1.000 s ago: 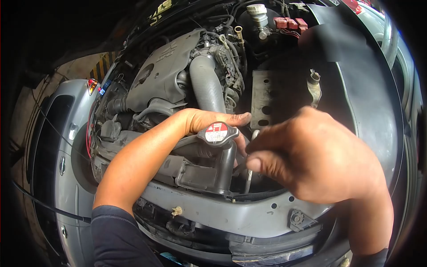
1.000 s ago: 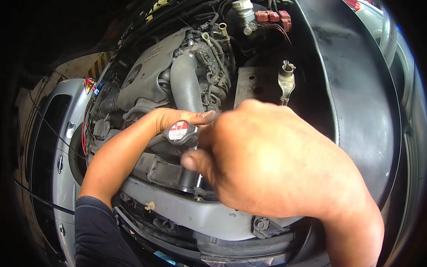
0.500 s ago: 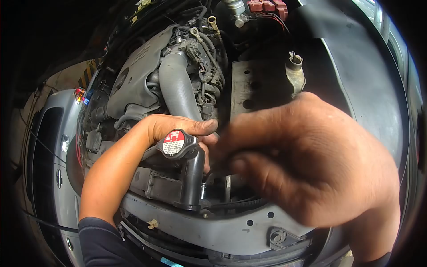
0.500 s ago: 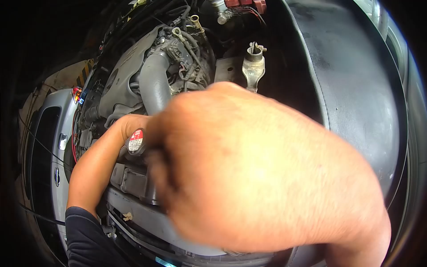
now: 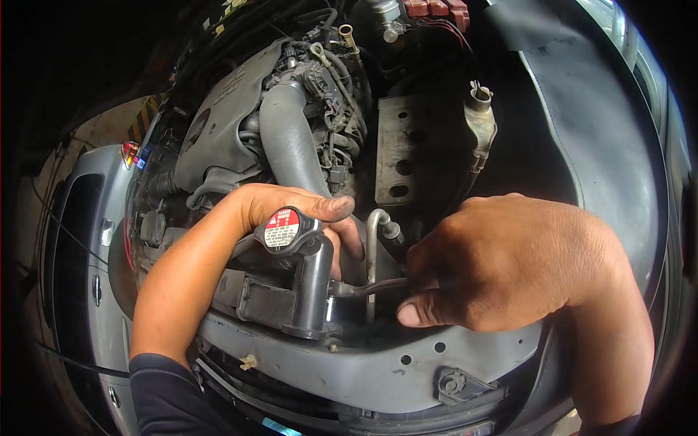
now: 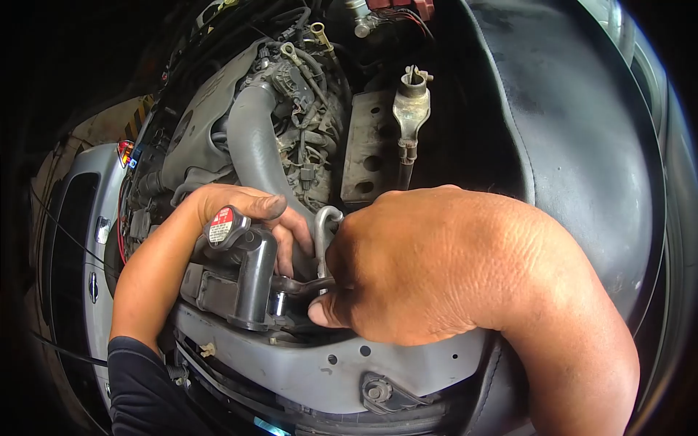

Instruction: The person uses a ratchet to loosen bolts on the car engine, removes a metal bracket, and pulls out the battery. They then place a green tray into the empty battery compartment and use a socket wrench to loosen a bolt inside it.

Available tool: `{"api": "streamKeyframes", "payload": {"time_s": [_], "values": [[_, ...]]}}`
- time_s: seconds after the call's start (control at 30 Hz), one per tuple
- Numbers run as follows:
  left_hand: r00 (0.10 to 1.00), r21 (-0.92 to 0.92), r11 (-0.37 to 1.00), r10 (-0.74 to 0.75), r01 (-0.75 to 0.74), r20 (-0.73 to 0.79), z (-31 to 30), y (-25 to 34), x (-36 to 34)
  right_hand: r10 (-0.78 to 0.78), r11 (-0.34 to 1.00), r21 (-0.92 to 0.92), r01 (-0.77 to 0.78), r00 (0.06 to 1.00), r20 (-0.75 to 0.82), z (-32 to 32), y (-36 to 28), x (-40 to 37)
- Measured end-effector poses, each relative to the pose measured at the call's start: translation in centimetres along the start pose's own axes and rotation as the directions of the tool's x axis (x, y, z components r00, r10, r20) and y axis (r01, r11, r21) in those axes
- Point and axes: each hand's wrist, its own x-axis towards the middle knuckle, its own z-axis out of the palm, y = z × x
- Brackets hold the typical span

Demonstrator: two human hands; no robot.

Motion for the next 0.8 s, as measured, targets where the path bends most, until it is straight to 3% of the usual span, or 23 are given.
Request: {"api": "streamKeyframes", "payload": {"time_s": [0.07, 0.17, 0.2, 0.23, 0.3, 0.37, 0.43, 0.5, 0.53, 0.57, 0.63, 0.67, 0.73, 0.8], "values": [[1.0, 0.056, 0.998, 0.013, -0.012, -0.019, 0.1, -0.1, 0.1, -0.179, 0.938, 0.285, 0.196, 0.98, -0.084, 0.1, 0.4, -0.6], [0.998, 0.104, 0.994, 0.047, -0.042, -0.041, -0.6, -0.8, 0.7, -0.269, 0.769, 0.564, 0.3, 0.953, -0.141, 0.7, 0.4, -0.5], [0.999, 0.059, 0.998, 0.029, -0.027, -0.029, -0.5, -0.9, 0.6, -0.248, 0.789, 0.547, 0.28, 0.96, -0.134, 0.7, 0.5, -0.6], [1.0, 0.014, 1.0, 0.011, -0.011, -0.016, -0.4, -0.8, 0.5, -0.161, 0.892, 0.415, 0.181, 0.983, -0.083, 0.4, 0.6, -0.6], [1.0, -0.026, 0.999, 0.023, -0.023, -0.006, -0.2, -0.6, 0.3, 0.092, 0.995, 0.022, -0.094, 0.992, 0.088, 1.1, 0.6, 0.2], [0.999, -0.029, 0.998, 0.05, -0.05, -0.001, 0.0, -0.5, 0.4, -0.111, 0.992, 0.078, 0.1, 0.983, 0.145, -0.7, 0.5, -0.6], [0.999, -0.04, 0.998, 0.049, -0.049, -0.01, 0.1, -0.4, 0.3, -0.272, 0.87, 0.439, 0.223, 0.961, 0.05, 0.1, 0.6, -0.5], [0.998, -0.186, 0.983, 0.012, -0.001, 0.056, -0.2, 0.0, -0.1, -0.276, 0.677, 0.698, 0.232, 0.96, -0.051, 1.5, -0.2, -0.5], [1.0, -0.147, 0.989, 0.004, -0.002, 0.017, 0.1, 0.0, -0.1, -0.278, 0.552, 0.797, 0.245, 0.955, -0.101, 2.2, -0.6, -0.4], [1.0, -0.107, 0.994, -0.003, 0.001, -0.023, 0.3, 0.0, -0.1, -0.299, 0.698, 0.65, 0.301, 0.947, -0.117, 1.4, 0.3, -0.6], [0.999, -0.057, 0.998, 0.005, -0.007, -0.041, 0.3, -0.3, 0.2, -0.163, 0.956, 0.24, 0.172, 0.985, -0.057, 1.6, 1.1, 0.3], [1.0, -0.042, 0.999, 0.021, -0.022, -0.022, 0.2, -0.3, 0.2, -0.038, 0.997, 0.066, 0.038, 0.999, 0.0, 2.2, 1.4, 0.8], [0.998, -0.013, 1.0, 0.026, -0.027, -0.058, 0.1, -0.4, 0.3, -0.176, 0.914, 0.365, 0.174, 0.984, -0.028, 2.2, 0.9, 0.5], [0.993, 0.021, 0.999, 0.046, -0.044, -0.112, -0.3, -0.8, 0.6, -0.306, 0.717, 0.639, 0.279, 0.949, -0.072, 2.8, 1.1, 1.1]]}}
